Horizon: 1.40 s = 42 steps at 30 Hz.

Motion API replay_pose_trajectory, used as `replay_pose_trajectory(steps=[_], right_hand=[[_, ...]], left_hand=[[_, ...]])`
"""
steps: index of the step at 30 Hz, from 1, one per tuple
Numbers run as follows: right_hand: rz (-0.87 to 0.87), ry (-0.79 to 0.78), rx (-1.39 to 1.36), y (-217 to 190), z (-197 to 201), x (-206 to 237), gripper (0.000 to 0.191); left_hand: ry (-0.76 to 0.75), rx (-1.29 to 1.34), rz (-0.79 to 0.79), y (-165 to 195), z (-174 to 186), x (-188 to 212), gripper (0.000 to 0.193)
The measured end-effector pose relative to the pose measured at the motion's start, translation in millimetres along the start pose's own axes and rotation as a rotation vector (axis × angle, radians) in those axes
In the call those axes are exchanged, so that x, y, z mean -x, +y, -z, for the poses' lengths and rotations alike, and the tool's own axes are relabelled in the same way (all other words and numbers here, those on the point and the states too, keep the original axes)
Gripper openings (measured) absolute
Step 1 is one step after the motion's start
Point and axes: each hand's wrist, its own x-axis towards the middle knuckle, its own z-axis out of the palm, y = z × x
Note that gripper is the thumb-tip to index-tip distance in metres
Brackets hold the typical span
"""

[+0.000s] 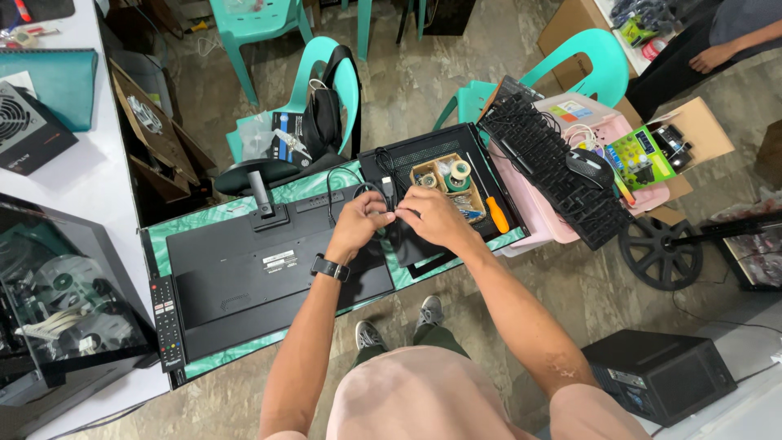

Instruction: The person flips a monitor face-down on the workbench, attaches its round base stand to the back, and arranges the power and video cables. They then move to an open computer case and plug cables into the ports on the rear panel.

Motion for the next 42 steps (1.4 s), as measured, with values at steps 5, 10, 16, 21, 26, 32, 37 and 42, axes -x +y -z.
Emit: replay_pose_trajectory(steps=[5, 10, 16, 21, 26, 32, 37, 42], right_hand=[[-0.707, 0.006, -0.696, 23.6, -25.3, -4.1, 0.020], [-0.971, -0.055, -1.391, 31.0, -22.3, -6.6, 0.018], [-0.712, 0.028, -0.914, 21.7, -13.4, -5.1, 0.017], [-0.382, 0.058, -0.394, 13.4, -6.7, -6.8, 0.016], [-0.241, 0.025, -0.184, 17.2, -9.5, -5.8, 0.011], [-0.950, -0.050, -1.039, 37.6, -22.2, -7.2, 0.014], [-0.950, -0.049, -1.278, 39.0, -18.7, -9.3, 0.014], [-0.662, 0.004, -0.772, 19.1, -11.8, -9.8, 0.021]], left_hand=[[0.001, -0.070, -0.242, 0.4, -10.9, -1.4, 0.035], [0.073, -0.103, -0.277, 1.0, -15.1, -1.6, 0.034], [0.069, 0.018, -0.181, 2.1, -5.7, -0.3, 0.041], [0.101, 0.064, -0.118, 4.4, -6.6, -2.8, 0.049], [0.129, -0.119, -0.142, 3.9, -8.2, -3.9, 0.052], [0.060, -0.238, -0.299, -1.3, -10.7, -0.1, 0.033], [0.063, -0.040, -0.285, -0.7, -12.8, -4.2, 0.038], [0.075, 0.015, -0.197, 1.6, -7.0, -8.5, 0.051]])
